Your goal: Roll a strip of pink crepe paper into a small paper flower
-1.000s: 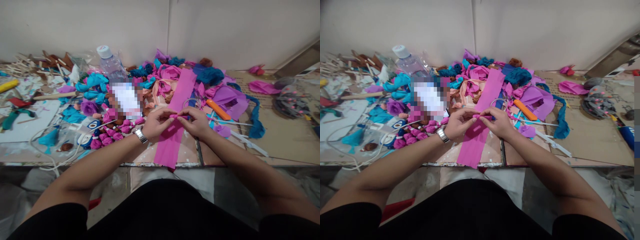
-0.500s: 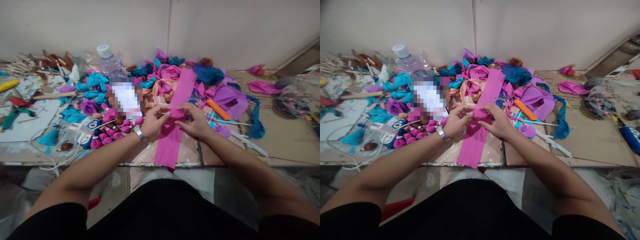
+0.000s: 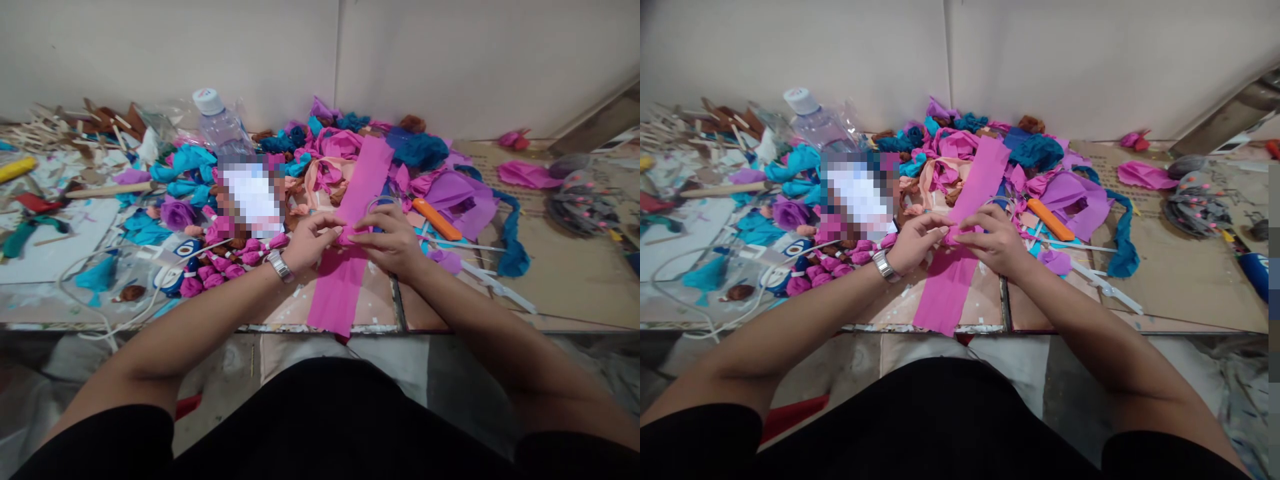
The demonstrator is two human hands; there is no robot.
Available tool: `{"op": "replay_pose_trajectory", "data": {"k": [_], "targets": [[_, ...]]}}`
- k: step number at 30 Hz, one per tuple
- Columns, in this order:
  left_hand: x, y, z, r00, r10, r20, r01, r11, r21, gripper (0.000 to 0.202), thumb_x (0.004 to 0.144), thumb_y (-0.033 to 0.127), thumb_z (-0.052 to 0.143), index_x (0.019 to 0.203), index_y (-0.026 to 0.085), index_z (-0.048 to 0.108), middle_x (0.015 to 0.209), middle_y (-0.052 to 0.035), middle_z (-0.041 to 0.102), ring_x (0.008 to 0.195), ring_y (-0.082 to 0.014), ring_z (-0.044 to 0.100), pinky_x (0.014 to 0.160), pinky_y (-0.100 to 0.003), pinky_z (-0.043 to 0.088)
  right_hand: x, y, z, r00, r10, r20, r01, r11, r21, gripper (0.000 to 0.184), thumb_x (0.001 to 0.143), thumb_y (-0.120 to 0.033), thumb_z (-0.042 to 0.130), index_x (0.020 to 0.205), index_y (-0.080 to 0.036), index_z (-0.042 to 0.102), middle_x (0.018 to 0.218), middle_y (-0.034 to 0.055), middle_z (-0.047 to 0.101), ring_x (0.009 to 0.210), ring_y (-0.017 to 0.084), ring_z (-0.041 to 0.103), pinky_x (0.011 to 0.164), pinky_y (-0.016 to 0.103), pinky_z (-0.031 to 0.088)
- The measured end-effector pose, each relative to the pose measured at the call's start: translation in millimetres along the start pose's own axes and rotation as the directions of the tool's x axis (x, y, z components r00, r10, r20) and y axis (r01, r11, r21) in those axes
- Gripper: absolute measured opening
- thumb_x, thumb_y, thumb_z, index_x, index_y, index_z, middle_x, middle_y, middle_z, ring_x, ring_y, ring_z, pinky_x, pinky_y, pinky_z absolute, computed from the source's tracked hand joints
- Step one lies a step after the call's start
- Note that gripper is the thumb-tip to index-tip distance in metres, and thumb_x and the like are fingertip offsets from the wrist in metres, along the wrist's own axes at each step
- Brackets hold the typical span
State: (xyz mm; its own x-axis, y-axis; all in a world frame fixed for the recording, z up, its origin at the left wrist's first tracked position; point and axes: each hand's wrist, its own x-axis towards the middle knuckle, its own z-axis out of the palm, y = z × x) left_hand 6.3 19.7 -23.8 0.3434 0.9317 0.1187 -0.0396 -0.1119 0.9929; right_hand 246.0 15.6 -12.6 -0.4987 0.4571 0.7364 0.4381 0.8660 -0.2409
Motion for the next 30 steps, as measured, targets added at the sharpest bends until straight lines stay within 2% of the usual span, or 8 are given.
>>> {"op": "replay_pose_trajectory", "data": {"k": [8, 13, 18, 21, 25, 30], "targets": [[-0.3, 4.3, 2.8, 0.999, -0.041, -0.034, 0.04, 0.999, -0.028, 0.038, 0.084, 0.044, 0.085, 0.108, 0.016, 0.075, 0.104, -0.0071, 0.08, 0.069, -0.0117, 0.073, 0.066, -0.025, 0.063, -1.3, -1.3, -0.4, 1.0, -0.023, 0.001, 0.023, 1.0, 0.002, 0.019, 0.095, -0.025, 0.081, 0.107, -0.039, 0.084, 0.107, 0.0, 0.082, 0.108, 0.027, 0.062, 0.095, 0.049, 0.055], [0.3, 4.3, 2.6, 0.997, -0.056, -0.054, 0.055, 0.998, -0.003, 0.035, 0.085, 0.043, 0.084, 0.105, 0.016, 0.075, 0.099, -0.0064, 0.08, 0.069, -0.0127, 0.074, 0.064, -0.025, 0.062, 0.0, -4.1, -1.1, 0.999, 0.014, 0.034, -0.013, 1.0, -0.029, 0.018, 0.097, -0.024, 0.079, 0.109, -0.037, 0.082, 0.11, 0.0017, 0.081, 0.109, 0.027, 0.062, 0.096, 0.049, 0.054], [0.5, 2.8, 1.8, 0.992, -0.102, -0.079, 0.102, 0.995, -0.009, 0.034, 0.087, 0.041, 0.083, 0.106, 0.015, 0.072, 0.086, -0.0035, 0.078, 0.064, -0.014, 0.074, 0.06, -0.025, 0.061, 1.7, -5.1, -0.9, 0.998, 0.026, 0.057, -0.022, 0.997, -0.073, 0.012, 0.096, -0.024, 0.08, 0.106, -0.032, 0.081, 0.103, 0.0033, 0.08, 0.105, 0.027, 0.062, 0.094, 0.048, 0.056], [-0.4, 3.1, 2.5, 0.992, -0.081, -0.094, 0.084, 0.996, 0.021, 0.03, 0.088, 0.037, 0.08, 0.106, 0.015, 0.073, 0.091, -0.0047, 0.077, 0.066, -0.013, 0.074, 0.059, -0.023, 0.058, 2.0, -3.8, 0.5, 0.999, 0.009, 0.044, -0.005, 0.996, -0.091, 0.012, 0.096, -0.02, 0.078, 0.103, -0.03, 0.08, 0.1, 0.0039, 0.08, 0.103, 0.027, 0.061, 0.093, 0.047, 0.056], [-2.0, 3.9, 5.7, 0.993, 0.003, -0.115, 0.007, 0.997, 0.081, 0.023, 0.087, 0.031, 0.079, 0.102, 0.014, 0.075, 0.104, -0.0068, 0.077, 0.064, -0.0075, 0.066, 0.061, -0.02, 0.056, 2.4, -2.3, 0.6, 0.998, 0.014, 0.055, -0.005, 0.986, -0.166, 0.024, 0.095, -0.016, 0.075, 0.113, -0.03, 0.081, 0.109, 0.0056, 0.079, 0.105, 0.028, 0.061, 0.094, 0.049, 0.056], [-2.9, 4.7, 8.9, 0.993, 0.019, -0.115, -0.01, 0.997, 0.074, 0.021, 0.088, 0.032, 0.077, 0.1, 0.014, 0.075, 0.103, -0.0068, 0.075, 0.066, -0.0081, 0.065, 0.062, -0.02, 0.055, 2.6, -2.1, -2.7, 0.995, -0.009, 0.099, 0.024, 0.987, -0.158, 0.031, 0.096, -0.015, 0.074, 0.117, -0.035, 0.081, 0.112, 0.0037, 0.079, 0.106, 0.027, 0.06, 0.093, 0.048, 0.056]]}}
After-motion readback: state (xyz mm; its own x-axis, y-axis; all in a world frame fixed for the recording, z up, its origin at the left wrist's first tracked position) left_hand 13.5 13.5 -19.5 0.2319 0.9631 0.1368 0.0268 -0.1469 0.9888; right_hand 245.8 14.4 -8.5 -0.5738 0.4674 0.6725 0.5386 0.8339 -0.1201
